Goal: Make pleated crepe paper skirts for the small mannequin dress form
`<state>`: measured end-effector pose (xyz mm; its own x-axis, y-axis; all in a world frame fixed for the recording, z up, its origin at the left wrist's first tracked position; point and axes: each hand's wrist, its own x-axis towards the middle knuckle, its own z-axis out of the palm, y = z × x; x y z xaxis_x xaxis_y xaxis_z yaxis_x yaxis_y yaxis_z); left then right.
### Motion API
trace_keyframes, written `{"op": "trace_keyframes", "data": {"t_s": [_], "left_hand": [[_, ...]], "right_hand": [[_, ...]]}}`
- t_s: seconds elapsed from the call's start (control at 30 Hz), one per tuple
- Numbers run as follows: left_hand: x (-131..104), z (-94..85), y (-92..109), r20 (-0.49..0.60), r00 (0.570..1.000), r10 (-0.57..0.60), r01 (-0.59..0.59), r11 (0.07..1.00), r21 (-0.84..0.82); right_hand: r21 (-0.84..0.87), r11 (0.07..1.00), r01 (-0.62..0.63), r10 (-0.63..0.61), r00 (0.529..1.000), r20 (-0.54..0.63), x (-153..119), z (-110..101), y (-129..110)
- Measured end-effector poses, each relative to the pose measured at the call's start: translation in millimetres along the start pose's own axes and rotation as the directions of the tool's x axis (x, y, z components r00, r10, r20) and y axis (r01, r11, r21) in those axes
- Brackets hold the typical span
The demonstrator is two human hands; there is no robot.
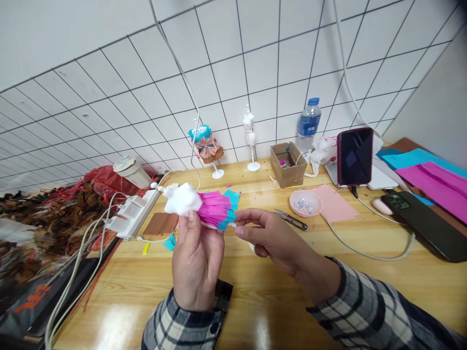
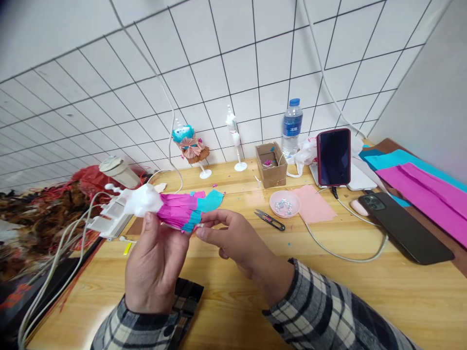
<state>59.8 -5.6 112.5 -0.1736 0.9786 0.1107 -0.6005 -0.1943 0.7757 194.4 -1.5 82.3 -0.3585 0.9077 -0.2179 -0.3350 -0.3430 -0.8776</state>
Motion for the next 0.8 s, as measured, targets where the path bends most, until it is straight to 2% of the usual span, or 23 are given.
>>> {"op": "trace_keyframes", "data": {"t_s": [0.1, 0.2, 0.3, 0.53, 0.73, 0.8], "left_hand": [[-4.1, 5.2, -1.1, 0.028, 1.000, -0.008, 0.009, 0.999, -0.047], [-6.5, 4.9, -3.2, 0.081, 0.997, 0.017, -0.010, 0.996, -0.088], [-9.9, 2.4, -8.5, 0.106, 0.994, 0.041, -0.031, 0.995, -0.096], [-17.7, -3.5, -25.3, 0.093, 0.985, 0.147, -0.152, 0.987, 0.058], [-12.4, -12.0, -26.1, 0.039, 0.979, 0.202, -0.205, 0.965, 0.165], [-12.3, -12.5, -26.0, 0.040, 0.976, 0.214, -0.218, 0.951, 0.220]], "right_hand": [[0.130, 0.991, -0.007, 0.012, 0.999, -0.031, -1.2, 5.5, 3.3], [0.181, 0.983, 0.031, -0.014, 0.996, -0.093, -2.0, 9.5, 6.1], [0.227, 0.974, 0.009, 0.016, 0.994, -0.108, -0.5, 10.7, 9.6], [0.248, 0.969, -0.018, 0.037, 0.997, -0.073, 4.9, 10.1, 16.7], [0.340, 0.940, -0.016, 0.012, 1.000, 0.012, 0.7, 10.0, 15.0], [0.374, 0.926, -0.047, 0.046, 0.999, 0.013, 0.8, 8.9, 15.1]]}}
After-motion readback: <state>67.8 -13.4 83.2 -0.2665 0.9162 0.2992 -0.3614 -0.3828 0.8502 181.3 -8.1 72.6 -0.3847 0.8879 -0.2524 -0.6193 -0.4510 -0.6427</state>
